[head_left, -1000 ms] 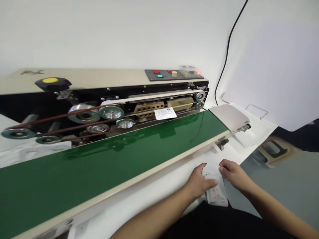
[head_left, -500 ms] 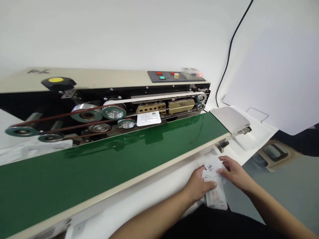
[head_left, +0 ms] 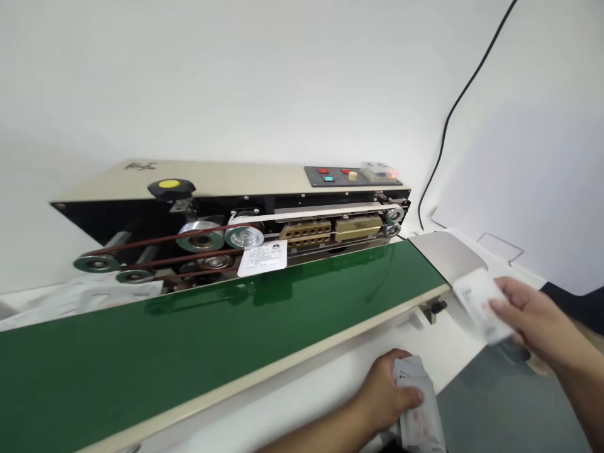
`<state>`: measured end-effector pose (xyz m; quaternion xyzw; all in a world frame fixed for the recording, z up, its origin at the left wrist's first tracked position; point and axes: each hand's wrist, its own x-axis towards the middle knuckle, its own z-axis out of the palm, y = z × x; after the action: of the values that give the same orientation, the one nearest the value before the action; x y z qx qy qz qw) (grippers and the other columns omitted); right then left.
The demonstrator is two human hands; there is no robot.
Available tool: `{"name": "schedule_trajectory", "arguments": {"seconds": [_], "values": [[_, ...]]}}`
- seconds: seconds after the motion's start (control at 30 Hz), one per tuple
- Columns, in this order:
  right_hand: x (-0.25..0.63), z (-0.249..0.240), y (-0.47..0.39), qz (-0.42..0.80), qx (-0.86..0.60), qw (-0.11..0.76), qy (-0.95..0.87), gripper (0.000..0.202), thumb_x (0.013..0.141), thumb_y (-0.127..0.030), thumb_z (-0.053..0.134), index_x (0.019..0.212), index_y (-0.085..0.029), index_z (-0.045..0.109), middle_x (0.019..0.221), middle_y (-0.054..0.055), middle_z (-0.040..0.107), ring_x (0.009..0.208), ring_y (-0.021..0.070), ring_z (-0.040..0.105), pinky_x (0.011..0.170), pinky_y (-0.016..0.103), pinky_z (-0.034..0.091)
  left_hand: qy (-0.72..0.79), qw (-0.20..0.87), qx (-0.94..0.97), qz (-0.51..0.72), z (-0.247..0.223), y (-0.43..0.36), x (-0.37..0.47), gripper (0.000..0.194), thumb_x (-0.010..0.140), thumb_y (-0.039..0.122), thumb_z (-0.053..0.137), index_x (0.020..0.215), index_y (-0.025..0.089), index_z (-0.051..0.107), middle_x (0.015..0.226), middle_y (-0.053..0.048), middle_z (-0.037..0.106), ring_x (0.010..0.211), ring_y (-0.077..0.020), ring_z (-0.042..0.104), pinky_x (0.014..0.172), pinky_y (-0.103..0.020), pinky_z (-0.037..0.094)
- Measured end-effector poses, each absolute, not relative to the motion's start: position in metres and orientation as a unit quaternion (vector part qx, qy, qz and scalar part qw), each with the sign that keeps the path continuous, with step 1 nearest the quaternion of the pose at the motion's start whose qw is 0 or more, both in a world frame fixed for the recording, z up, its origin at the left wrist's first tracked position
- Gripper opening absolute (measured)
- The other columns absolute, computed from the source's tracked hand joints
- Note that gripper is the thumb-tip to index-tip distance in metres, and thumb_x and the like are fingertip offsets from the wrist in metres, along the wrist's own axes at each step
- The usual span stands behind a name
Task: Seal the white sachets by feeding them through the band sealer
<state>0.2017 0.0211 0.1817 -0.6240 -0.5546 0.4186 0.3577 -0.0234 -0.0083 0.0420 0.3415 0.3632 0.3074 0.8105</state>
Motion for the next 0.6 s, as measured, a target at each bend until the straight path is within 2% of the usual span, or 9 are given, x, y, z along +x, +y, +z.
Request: {"name": "schedule_trajectory", "arguments": {"seconds": [0.07,0.13,0.23,0.27,0.43,0.6], "values": [[0.199,0.195,0.054,0.413,-0.602,0.459,-0.506,0.037,0.067,-0.04,0.076,0.087,-0.017,0.056,0.061,0.0,0.051,0.039,0.0079,0.037,0.033,0.015,0.031,0.366,0.807,0.343,0.31,0.042,-0.009,-0.023,0.049,0.044,0.008,0.064,0.091,0.012,0.053,0.065,0.006,0.056,0.059,-0.0091,0.048,0.058,-0.023,0.039],[0.19,0.201,0.089,0.427,-0.596,0.502,-0.459,0.027,0.067,-0.028,0.074,0.083,-0.015,0.056,0.06,0.0,0.05,0.038,0.0057,0.034,0.033,0.014,0.031,0.366,0.805,0.348,0.31,0.042,-0.01,-0.024,0.047,0.044,0.009,0.063,0.09,0.012,0.052,0.064,0.006,0.055,0.058,-0.0089,0.047,0.057,-0.022,0.038],[0.173,0.202,0.133,0.442,-0.619,0.498,-0.418,0.005,0.076,-0.012,0.059,0.079,-0.013,0.055,0.056,0.0,0.049,0.035,0.0039,0.031,0.031,0.011,0.028,0.368,0.805,0.348,0.308,0.039,-0.009,-0.025,0.05,0.045,0.008,0.062,0.093,0.013,0.051,0.063,0.007,0.055,0.058,-0.0089,0.047,0.056,-0.022,0.037],[0.168,0.201,0.145,0.441,-0.626,0.492,-0.415,0.003,0.079,-0.009,0.055,0.078,-0.012,0.055,0.055,-0.001,0.048,0.034,0.0039,0.031,0.03,0.01,0.027,0.365,0.806,0.352,0.306,0.037,-0.007,-0.025,0.05,0.044,0.008,0.062,0.093,0.013,0.051,0.063,0.007,0.055,0.058,-0.009,0.047,0.056,-0.022,0.037],[0.147,0.191,0.176,0.45,-0.626,0.468,-0.431,0.016,0.085,-0.005,0.048,0.072,-0.013,0.051,0.05,-0.002,0.045,0.031,0.0043,0.029,0.027,0.01,0.025,0.376,0.799,0.378,0.276,0.029,0.001,-0.026,0.056,0.041,0.008,0.067,0.094,0.014,0.05,0.063,0.007,0.056,0.06,-0.0103,0.049,0.057,-0.023,0.037],[0.133,0.182,0.184,0.477,-0.627,0.442,-0.429,0.021,0.089,-0.008,0.047,0.069,-0.015,0.049,0.042,-0.006,0.036,0.029,0.0049,0.026,0.026,0.01,0.024,0.393,0.784,0.401,0.266,0.022,0.006,-0.025,0.059,0.038,0.009,0.071,0.095,0.015,0.055,0.066,0.006,0.057,0.067,-0.0139,0.053,0.062,-0.025,0.038]]}}
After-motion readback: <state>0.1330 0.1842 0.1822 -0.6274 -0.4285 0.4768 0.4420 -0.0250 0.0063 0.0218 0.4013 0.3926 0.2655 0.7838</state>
